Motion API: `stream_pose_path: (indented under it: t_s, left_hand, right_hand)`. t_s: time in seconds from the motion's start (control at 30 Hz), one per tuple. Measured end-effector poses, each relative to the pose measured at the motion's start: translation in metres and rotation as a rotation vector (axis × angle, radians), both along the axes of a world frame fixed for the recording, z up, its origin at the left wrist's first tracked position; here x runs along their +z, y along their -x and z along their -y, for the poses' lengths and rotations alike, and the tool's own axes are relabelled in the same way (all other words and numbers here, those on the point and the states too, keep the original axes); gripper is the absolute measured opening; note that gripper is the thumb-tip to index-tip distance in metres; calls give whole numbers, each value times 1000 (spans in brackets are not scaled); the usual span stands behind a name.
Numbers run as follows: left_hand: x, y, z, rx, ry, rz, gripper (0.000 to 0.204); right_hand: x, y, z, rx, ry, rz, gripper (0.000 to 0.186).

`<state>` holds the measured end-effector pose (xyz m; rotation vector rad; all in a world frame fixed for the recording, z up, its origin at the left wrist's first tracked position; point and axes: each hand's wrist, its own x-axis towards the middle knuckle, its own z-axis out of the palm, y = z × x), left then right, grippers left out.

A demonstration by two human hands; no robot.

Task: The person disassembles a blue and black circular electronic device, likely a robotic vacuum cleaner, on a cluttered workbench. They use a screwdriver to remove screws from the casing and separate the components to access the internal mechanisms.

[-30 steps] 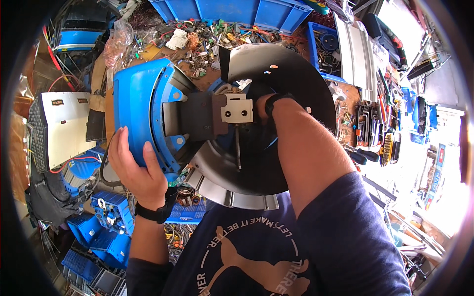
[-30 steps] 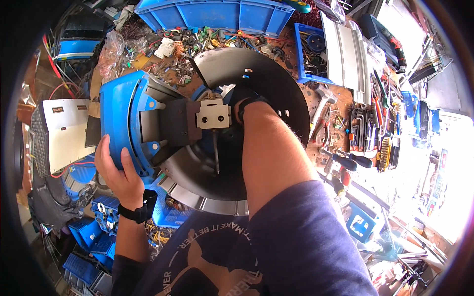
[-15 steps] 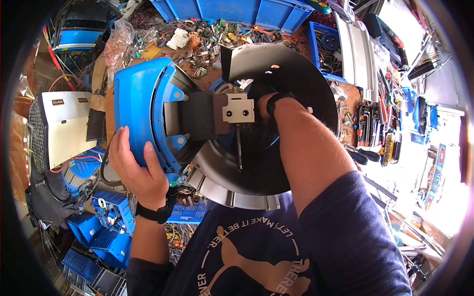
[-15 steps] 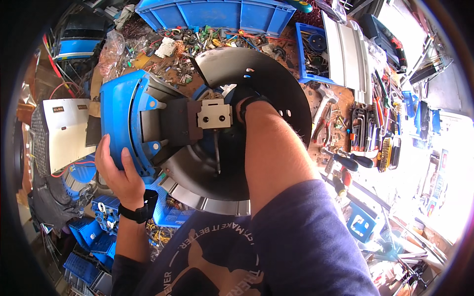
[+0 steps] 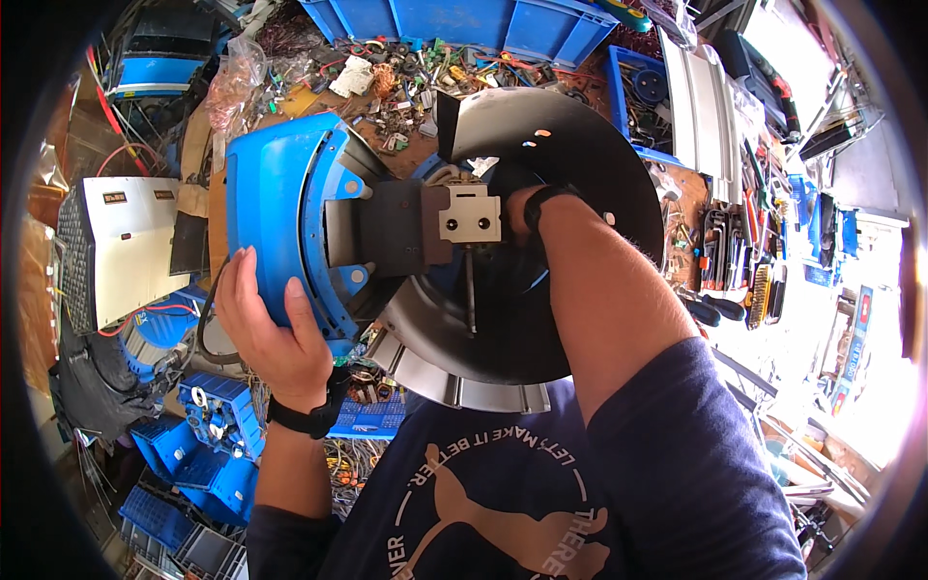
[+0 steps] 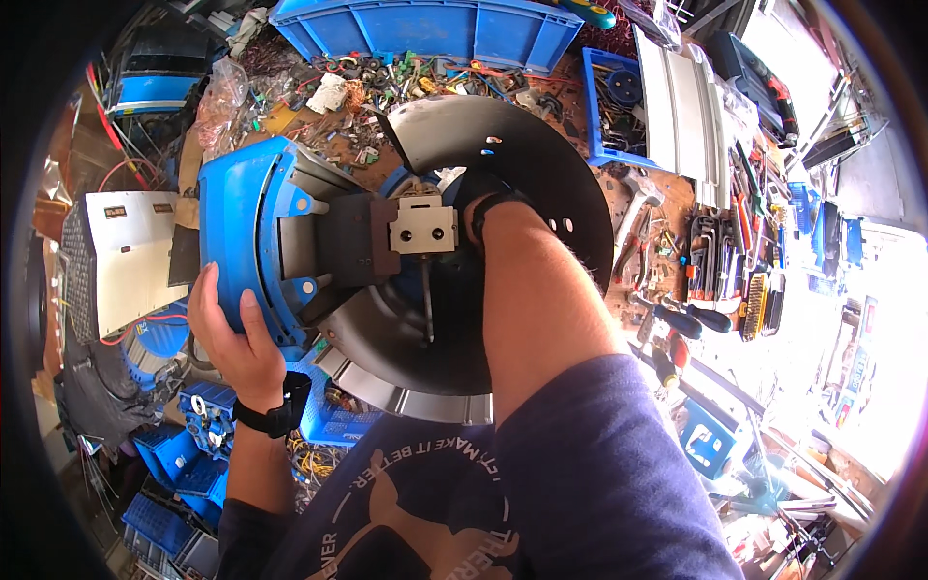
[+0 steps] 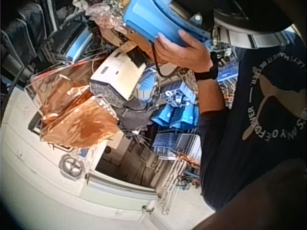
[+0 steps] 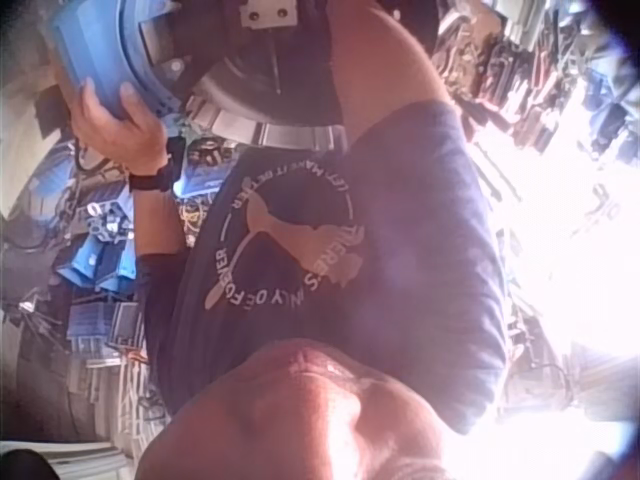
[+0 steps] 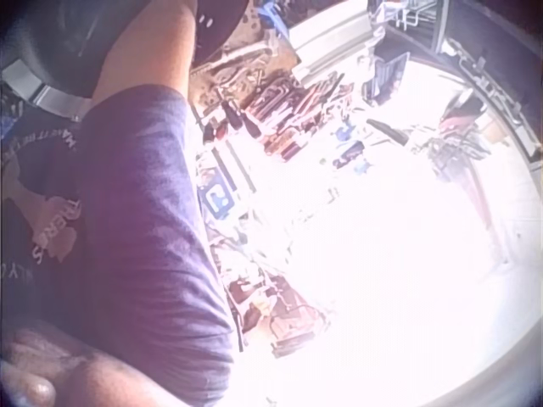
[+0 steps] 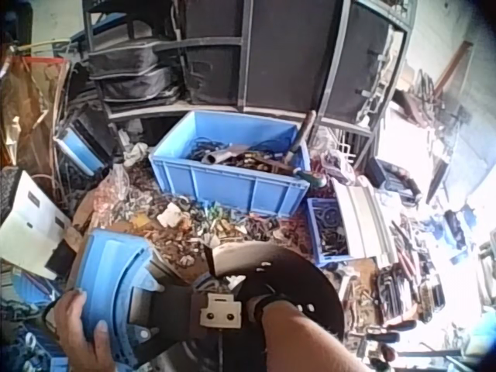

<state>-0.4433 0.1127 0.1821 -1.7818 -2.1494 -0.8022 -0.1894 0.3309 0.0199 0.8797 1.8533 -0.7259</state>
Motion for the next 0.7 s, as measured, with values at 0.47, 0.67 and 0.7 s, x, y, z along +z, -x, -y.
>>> stream_pose_path:
  t_s: [0.47,0.67,0.7]
  left_hand:
    - [0,-1,-1,-3,-2,-2,41]
    - [-1,0,0,-1,1,-4,41]
    - [0,0,0,-1,1,-5,41]
  right_hand:
    - [4,0,0,-16,-1,1,55]
    - [7,-2,0,-76,10,20,55]
    - [7,-2,0,-64,3,32,54]
